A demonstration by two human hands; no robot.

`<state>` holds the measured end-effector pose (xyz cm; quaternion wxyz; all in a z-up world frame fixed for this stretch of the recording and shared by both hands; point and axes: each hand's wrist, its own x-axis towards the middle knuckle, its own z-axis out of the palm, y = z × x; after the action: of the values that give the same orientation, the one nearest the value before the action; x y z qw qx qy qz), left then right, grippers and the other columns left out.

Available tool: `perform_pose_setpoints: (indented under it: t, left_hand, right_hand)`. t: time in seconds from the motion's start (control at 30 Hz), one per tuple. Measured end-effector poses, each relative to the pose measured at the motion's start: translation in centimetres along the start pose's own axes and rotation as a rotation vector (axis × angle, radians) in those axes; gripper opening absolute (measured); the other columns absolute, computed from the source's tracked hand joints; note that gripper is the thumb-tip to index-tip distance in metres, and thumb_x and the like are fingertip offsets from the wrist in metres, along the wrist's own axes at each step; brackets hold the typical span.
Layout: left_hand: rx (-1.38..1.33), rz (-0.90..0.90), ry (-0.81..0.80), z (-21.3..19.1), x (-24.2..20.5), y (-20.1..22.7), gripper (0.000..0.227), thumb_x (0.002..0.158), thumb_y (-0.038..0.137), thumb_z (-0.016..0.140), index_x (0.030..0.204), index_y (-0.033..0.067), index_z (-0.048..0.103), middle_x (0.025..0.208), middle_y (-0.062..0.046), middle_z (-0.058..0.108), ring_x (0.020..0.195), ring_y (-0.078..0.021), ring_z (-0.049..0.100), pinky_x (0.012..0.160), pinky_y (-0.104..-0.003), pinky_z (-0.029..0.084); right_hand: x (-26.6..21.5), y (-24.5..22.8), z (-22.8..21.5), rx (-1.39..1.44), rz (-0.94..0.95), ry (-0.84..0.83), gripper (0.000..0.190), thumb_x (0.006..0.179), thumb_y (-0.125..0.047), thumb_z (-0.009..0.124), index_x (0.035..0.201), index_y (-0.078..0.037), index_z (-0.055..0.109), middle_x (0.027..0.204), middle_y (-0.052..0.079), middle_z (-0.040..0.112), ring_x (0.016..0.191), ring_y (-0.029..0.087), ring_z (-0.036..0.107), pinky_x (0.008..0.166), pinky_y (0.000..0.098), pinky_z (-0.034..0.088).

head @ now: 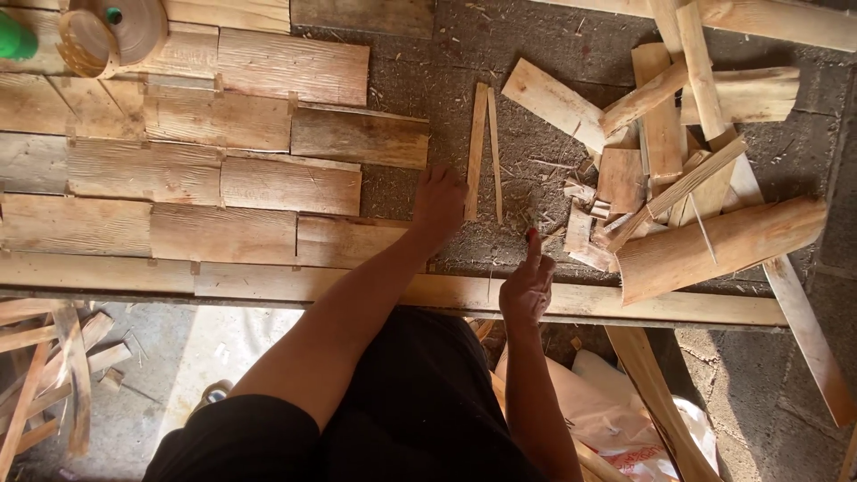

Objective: Assembling and gluing wooden or bamboo slats to create a decorative panel.

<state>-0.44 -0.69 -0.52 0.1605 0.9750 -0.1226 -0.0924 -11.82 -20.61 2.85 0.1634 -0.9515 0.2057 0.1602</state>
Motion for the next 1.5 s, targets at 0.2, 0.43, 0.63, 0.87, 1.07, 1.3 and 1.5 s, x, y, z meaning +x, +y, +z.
perform_pose_setpoints:
  t: [0.2, 0.43, 0.63, 0.87, 1.07, 1.3, 1.5]
  left_hand:
    - [-0.303, -0.375, -0.181, -0.8, 1.0, 2.3, 0.05, 0.087, 0.03, 0.081, 0.123, 0.0073, 0.056, 0.117, -0.014, 0.063, 0.102, -0.0299, 0.069, 0.085, -0.046, 0.058]
    - [-0.308, -0.393, -0.036, 1.2, 1.7, 3.4, 0.053, 0.082, 0.013, 0.079, 0.124, 0.0054, 0.049, 0.109, -0.018, 0.067, 0.099, -0.0345, 0.07, 0.08, -0.047, 0.06]
    - [-0.46, -0.631, -0.054, 3.3, 2.5, 3.7, 0.049, 0.083, 0.003, 0.075, 0.125, 0.0016, 0.049, 0.108, -0.022, 0.066, 0.099, -0.0367, 0.07, 0.08, -0.047, 0.06]
    - [-0.725, -0.669, 0.074, 1.8, 1.4, 0.2, 0.009, 0.089, 0.017, 0.07, 0.093, 0.0095, 0.074, 0.087, -0.015, 0.075, 0.078, -0.0321, 0.073, 0.072, -0.048, 0.057]
    - [-0.773, -0.524, 0.238, -5.0, -1.0, -5.3, 0.013, 0.097, 0.014, 0.062, 0.098, 0.0086, 0.073, 0.09, -0.013, 0.074, 0.076, -0.0308, 0.072, 0.068, -0.046, 0.055]
    - [-0.914, -0.373, 0.038, -9.3, -1.7, -13.6, 0.015, 0.095, 0.018, 0.071, 0.105, 0.008, 0.076, 0.092, -0.011, 0.077, 0.083, -0.0242, 0.074, 0.076, -0.039, 0.058]
    - [-0.888, -0.322, -0.037, -10.3, -0.7, -20.3, 0.016, 0.094, 0.018, 0.071, 0.103, 0.0065, 0.077, 0.098, -0.01, 0.075, 0.088, -0.0191, 0.072, 0.081, -0.037, 0.057]
  right_hand:
    - [3.7, 2.6, 2.9, -0.128, -0.069, 0.148, 0.085, 0.097, 0.003, 0.056, 0.168, -0.029, 0.02, 0.135, 0.024, 0.051, 0.107, 0.032, 0.056, 0.086, 0.0431, 0.054]
    - [4.2, 3.6, 4.0, -0.173, -0.186, 0.211, 0.082, 0.099, -0.006, 0.061, 0.169, -0.023, 0.021, 0.136, 0.024, 0.05, 0.111, 0.035, 0.054, 0.09, 0.0489, 0.05]
    - [4.2, 2.9, 3.0, -0.139, -0.135, 0.139, 0.089, 0.093, -0.015, 0.069, 0.167, -0.022, 0.021, 0.141, 0.021, 0.045, 0.118, 0.036, 0.051, 0.099, 0.0505, 0.048]
    - [3.5, -0.6, 0.7, -0.073, -0.238, 0.253, 0.078, 0.091, -0.022, 0.075, 0.159, -0.013, 0.038, 0.153, 0.024, 0.034, 0.13, 0.043, 0.044, 0.102, 0.0569, 0.045]
    - [4.7, -6.4, -0.2, -0.104, -0.485, 0.327, 0.056, 0.095, -0.027, 0.073, 0.148, -0.022, 0.056, 0.161, 0.014, 0.035, 0.145, 0.041, 0.038, 0.116, 0.0559, 0.039]
    - [7.7, -15.0, -1.5, -0.256, -0.873, 0.362, 0.046, 0.094, -0.03, 0.072, 0.138, -0.02, 0.066, 0.147, 0.006, 0.058, 0.147, 0.03, 0.043, 0.124, 0.0581, 0.018]
    - [9.7, -19.2, -2.1, -0.034, -0.981, 0.206, 0.024, 0.096, -0.02, 0.074, 0.119, -0.017, 0.074, 0.115, 0.001, 0.074, 0.113, 0.022, 0.066, 0.12, 0.0556, 0.03]
